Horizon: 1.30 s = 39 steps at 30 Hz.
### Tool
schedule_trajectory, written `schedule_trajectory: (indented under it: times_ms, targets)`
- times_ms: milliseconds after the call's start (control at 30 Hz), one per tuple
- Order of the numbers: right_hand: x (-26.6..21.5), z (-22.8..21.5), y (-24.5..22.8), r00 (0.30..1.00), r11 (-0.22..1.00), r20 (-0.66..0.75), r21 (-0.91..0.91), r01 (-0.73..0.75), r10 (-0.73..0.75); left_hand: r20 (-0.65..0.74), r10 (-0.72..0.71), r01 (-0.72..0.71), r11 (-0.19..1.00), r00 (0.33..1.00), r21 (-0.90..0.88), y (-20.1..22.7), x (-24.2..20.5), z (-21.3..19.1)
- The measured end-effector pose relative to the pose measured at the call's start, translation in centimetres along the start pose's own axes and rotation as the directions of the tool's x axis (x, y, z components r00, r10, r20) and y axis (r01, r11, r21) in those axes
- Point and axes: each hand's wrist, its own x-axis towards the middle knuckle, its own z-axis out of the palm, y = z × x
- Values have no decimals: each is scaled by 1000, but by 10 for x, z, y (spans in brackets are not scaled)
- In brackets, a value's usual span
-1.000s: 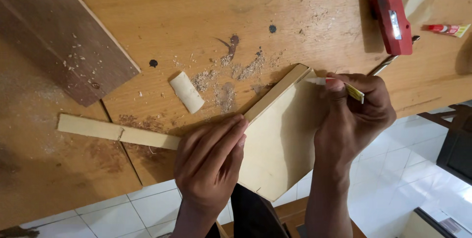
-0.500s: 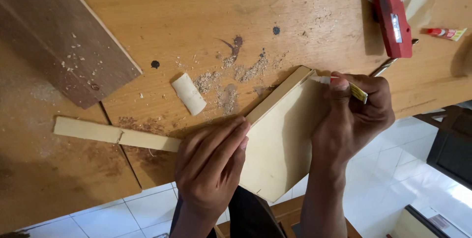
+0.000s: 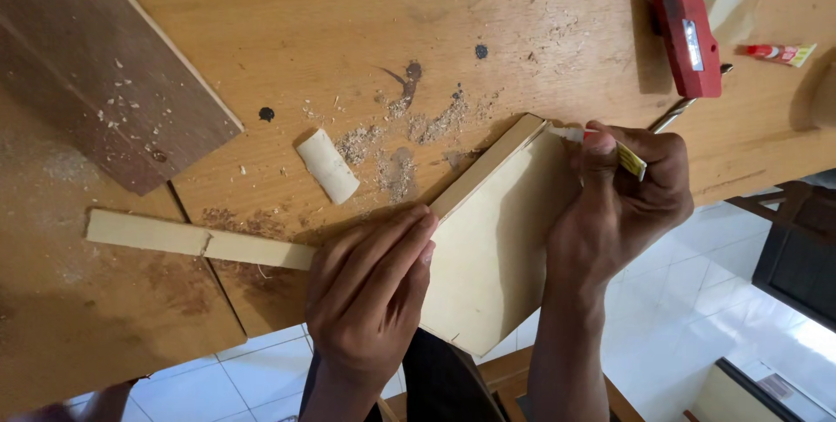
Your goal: The person assembles a small wooden box by fitting panels together and applying glue to the edges by hand.
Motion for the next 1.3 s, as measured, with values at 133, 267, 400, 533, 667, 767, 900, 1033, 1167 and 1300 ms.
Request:
schedule_trajectory:
  times_ms: [133,267,400,533,667,767,900,1033,1167,1300]
  targets:
    - [-1,-3,-2,999,999,32,-35,26,-25,11,-4,4,1000,1000,-5,0,-1,1]
    - [-6,-7,-4,999,992,43,-126,16,-11,-14,13,-13,1000,1000,8,1,-1,2]
    - [-12,-8,-1,991,993,111,-82,90,-81,-17,14,-14,1000,1000,25,0,-2,2]
    - [-15,-9,-5,986,991,156,-112,75,-57,6,-5,5,1000,1000,6,1,-3,1]
    - [-11,-7,-3,996,996,78,-81,44,-37,-22,17,-17,1000,1000,5,1,-3,2]
    - [-7,-4,-2,999,997,37,-73,14,-11,-23,12,-12,1000,1000,15,1,-4,2]
    - [-3,-2,-4,1000,998,20,-69,11,-10,-9,5,-5,1000,1000,7,1,-3,0]
    - [-8,-3,-2,999,999,27,-43,32,-31,-35,13,-13,1000,999,16,2,-3,1]
    - [-16,-4,-5,994,998,94,-35,61,-57,-53,17,-17,1000,998,-4,2,-2,2]
    - [-19,-5,-5,993,998,107,-42,57,-52,-56,9,-10,1000,998,-19,2,-2,1]
